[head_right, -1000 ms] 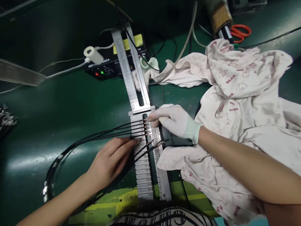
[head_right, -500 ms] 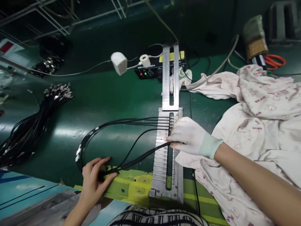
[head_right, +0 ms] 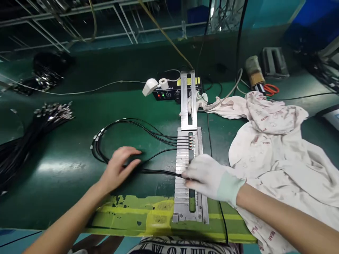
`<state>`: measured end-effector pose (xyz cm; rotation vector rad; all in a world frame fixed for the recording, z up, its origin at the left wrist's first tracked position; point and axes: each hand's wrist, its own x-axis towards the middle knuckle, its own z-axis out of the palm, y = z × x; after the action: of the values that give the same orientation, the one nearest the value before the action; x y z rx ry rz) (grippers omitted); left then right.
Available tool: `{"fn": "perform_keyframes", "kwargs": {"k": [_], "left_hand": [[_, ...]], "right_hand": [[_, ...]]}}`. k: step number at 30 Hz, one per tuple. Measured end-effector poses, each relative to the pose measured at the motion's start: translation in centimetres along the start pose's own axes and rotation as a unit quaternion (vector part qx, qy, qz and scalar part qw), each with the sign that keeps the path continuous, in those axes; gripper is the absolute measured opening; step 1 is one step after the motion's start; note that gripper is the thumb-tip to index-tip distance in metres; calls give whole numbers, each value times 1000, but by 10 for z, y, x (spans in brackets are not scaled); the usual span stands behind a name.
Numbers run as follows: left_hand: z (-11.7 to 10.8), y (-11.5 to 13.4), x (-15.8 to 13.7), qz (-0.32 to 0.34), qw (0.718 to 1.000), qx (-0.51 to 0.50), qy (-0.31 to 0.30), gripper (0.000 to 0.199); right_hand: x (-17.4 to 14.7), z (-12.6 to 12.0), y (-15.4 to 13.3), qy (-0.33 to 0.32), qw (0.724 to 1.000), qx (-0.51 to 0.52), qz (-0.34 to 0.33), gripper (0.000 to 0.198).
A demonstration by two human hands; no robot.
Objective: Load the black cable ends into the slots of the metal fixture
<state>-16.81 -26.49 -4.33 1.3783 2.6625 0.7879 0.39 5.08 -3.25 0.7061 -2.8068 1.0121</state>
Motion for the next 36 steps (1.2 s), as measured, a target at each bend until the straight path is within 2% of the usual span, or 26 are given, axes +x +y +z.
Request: {"fn": "perform_keyframes", "kwargs": {"k": [3, 5, 9, 13, 15, 19, 21, 25, 29, 36], "left_hand": [[29, 53, 14, 88, 990, -71, -86, 24], [44, 75, 22, 111, 982, -103, -116, 24], [50, 86, 30, 106, 973, -141, -149, 20], [38, 86, 35, 89, 960, -176, -199, 17], [35, 87, 39, 78, 960, -195, -187, 16], [42, 87, 52, 72, 985, -145, -64, 12], [49, 86, 59, 75, 990, -116, -35, 11], [60, 84, 70, 89, 993, -76, -19, 11], [66, 84, 75, 111, 992, -48, -28, 10], [71, 86, 74, 133, 991, -9, -31, 15]], "right_hand": [[1, -17, 21, 53, 996, -1, 77, 23], [4, -24, 39, 98, 986, -32, 128, 25], [6, -21, 65, 182, 963, 18, 195, 25], [7, -15, 71, 205, 959, 37, 194, 23], [6, -15, 69, 214, 961, 37, 173, 23], [-6, -13, 60, 199, 970, 23, 141, 21], [-15, -10, 54, 190, 973, 24, 131, 20], [-24, -7, 49, 199, 970, 34, 137, 18], [-21, -8, 52, 212, 963, 50, 157, 17], [-20, -8, 55, 212, 962, 75, 155, 18]]}}
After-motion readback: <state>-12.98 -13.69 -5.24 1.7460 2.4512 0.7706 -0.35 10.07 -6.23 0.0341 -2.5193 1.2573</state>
